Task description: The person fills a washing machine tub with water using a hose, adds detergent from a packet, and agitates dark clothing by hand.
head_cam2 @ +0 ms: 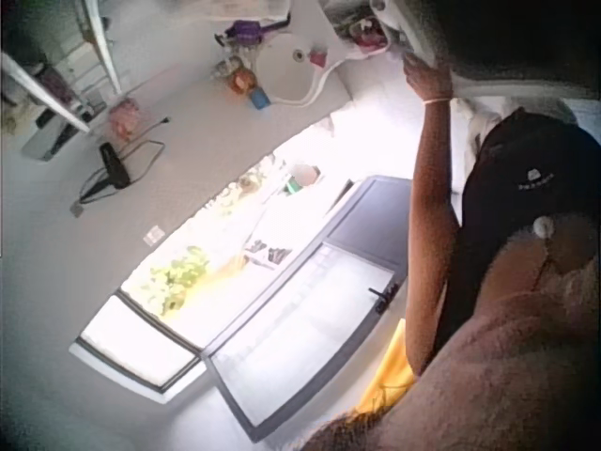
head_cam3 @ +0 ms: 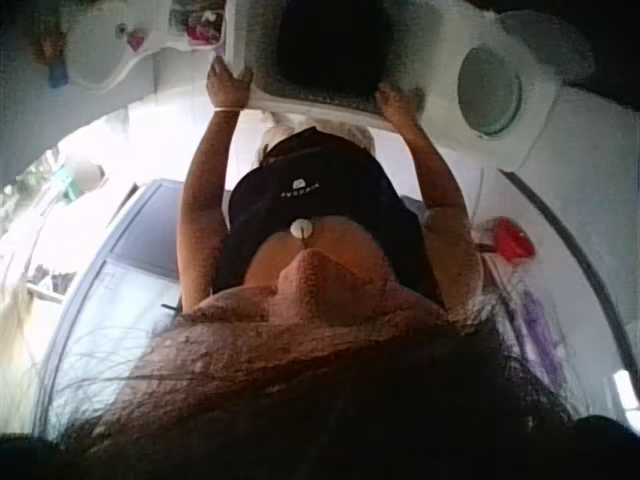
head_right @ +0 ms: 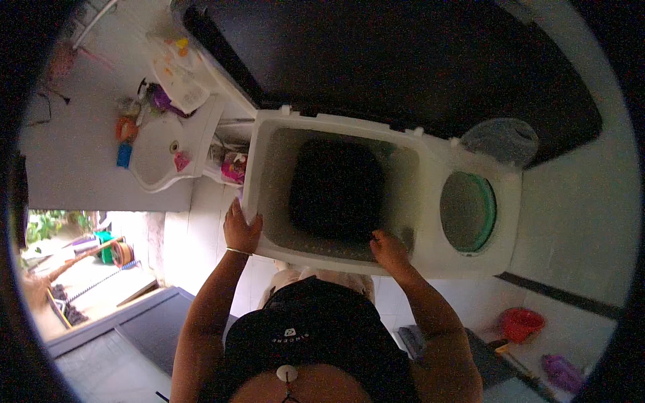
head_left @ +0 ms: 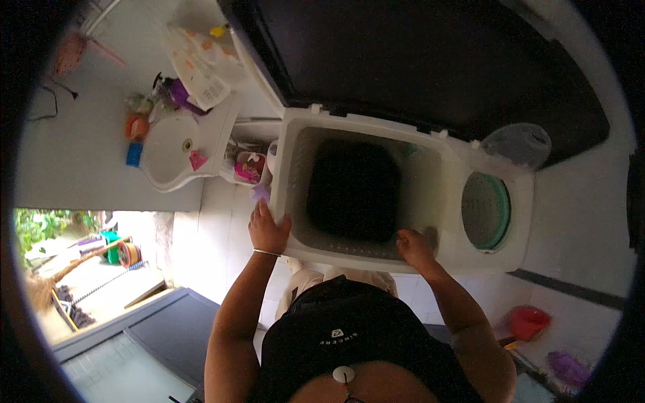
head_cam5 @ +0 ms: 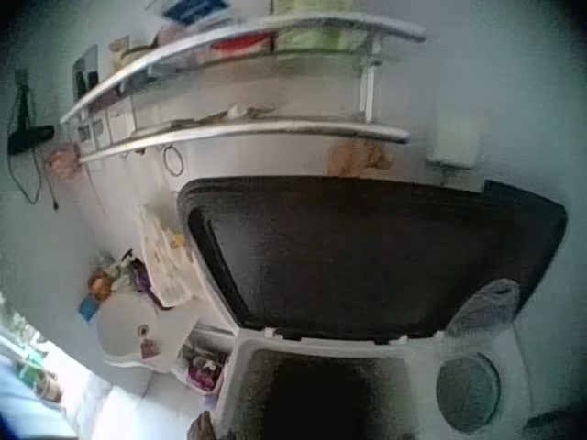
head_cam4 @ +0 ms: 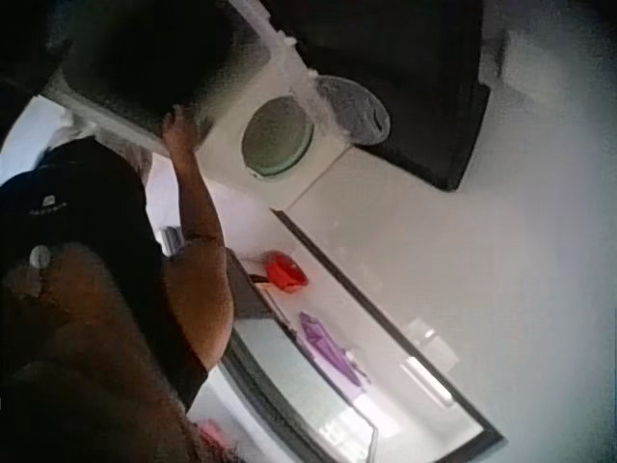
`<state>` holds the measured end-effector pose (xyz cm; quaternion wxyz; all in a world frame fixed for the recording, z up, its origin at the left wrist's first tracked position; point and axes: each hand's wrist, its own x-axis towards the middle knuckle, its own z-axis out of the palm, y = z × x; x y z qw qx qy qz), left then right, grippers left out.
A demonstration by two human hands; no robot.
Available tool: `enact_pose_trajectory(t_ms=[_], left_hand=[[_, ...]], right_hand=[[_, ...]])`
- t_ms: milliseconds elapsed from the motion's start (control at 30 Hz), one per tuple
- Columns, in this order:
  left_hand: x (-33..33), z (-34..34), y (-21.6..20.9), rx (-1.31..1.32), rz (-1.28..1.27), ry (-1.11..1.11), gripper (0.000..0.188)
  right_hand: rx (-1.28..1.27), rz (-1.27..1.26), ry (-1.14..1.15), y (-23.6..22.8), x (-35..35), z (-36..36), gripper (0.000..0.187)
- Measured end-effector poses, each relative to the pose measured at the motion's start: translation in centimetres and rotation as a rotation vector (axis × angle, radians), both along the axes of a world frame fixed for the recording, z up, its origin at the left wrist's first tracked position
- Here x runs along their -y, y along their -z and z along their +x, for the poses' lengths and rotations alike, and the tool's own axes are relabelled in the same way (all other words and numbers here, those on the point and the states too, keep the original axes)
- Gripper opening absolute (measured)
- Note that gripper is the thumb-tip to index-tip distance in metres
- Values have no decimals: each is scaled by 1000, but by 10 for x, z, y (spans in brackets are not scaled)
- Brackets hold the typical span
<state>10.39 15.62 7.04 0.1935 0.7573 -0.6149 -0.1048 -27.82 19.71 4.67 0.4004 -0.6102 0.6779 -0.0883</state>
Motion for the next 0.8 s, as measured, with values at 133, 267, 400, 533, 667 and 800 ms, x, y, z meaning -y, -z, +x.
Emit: enact_pose_trajectory(t_ms=[133, 267, 400, 533, 667, 800], left_hand=[[2, -7, -15, 138, -26, 191, 80], [3, -8, -19, 296, -50, 381, 80], [4, -4, -26, 249, -14, 535, 77], [4, -5, -27, 207, -24, 520, 72], [5, -1, -25, 127, -69, 542, 63], [5, -2, -31, 146, -3, 553, 56]], right_hand=[[-148, -175, 28, -16, -16, 10, 23], [-377, -358, 56, -18, -27, 20, 14], [-391, -614, 140, -17, -28, 25, 14], [-423, -593, 166, -12, -31, 25, 13], [-390, -670, 219, -16, -31, 27, 12], [-439, -659, 225, -8, -32, 26, 12]])
